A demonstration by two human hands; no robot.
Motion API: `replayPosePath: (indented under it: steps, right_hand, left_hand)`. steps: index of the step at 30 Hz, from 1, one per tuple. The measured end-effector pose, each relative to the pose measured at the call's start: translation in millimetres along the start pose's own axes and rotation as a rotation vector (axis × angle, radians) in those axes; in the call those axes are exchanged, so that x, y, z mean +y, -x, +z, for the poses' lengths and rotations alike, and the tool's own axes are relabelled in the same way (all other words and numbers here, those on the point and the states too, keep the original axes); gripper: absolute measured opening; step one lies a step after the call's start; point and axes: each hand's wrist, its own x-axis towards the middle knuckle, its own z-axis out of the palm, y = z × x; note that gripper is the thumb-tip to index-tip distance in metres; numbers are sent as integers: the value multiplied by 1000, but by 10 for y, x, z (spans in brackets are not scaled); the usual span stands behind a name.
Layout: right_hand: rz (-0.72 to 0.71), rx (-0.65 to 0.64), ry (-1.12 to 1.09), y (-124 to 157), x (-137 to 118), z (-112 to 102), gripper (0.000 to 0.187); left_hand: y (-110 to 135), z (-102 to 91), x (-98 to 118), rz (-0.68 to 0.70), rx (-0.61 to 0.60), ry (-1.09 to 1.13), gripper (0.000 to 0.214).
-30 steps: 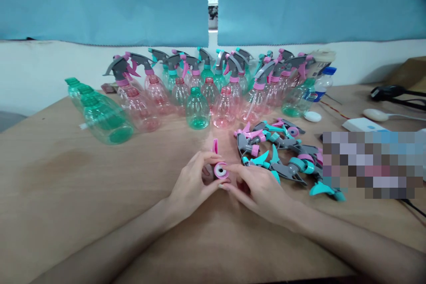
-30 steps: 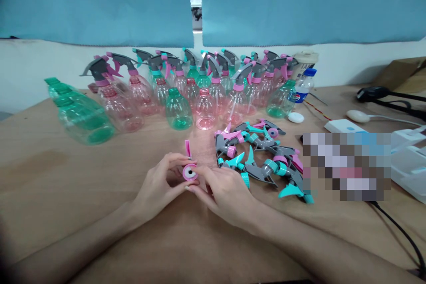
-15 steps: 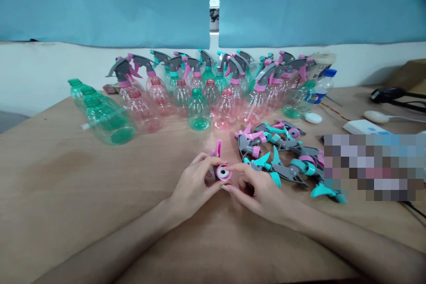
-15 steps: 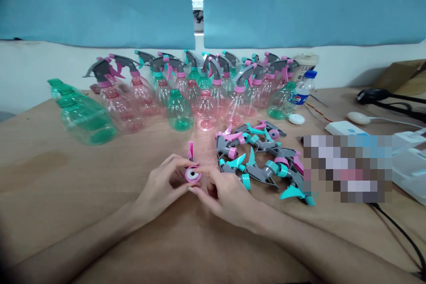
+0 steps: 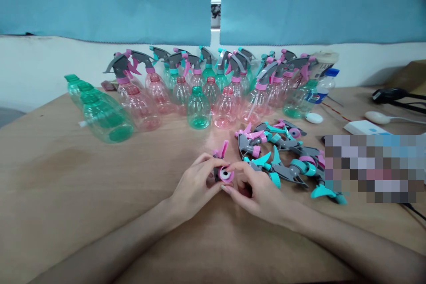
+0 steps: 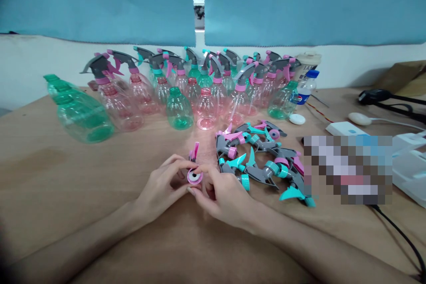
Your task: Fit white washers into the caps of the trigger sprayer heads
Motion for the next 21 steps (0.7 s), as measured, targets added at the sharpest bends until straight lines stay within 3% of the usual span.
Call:
replayPosePath:
  steps: [7,11,15,21]
  right_hand:
    - [7,-6,13,-19,-20,-4,18]
    - [-57,-42,96,-48,-26,-22,5]
    - [-97,-7,205,-59,-20,-46,16]
    - [-39,-4,106,-44,-8,-68,14]
  left_hand:
    - [5,6,0,1,-72,17,19]
    - [-9,4,-10,14,-82,1,18]
    - [-41,-11,-15,-59,-20,12,21]
    - [-30,-17,-26,-43,-21,28,22]
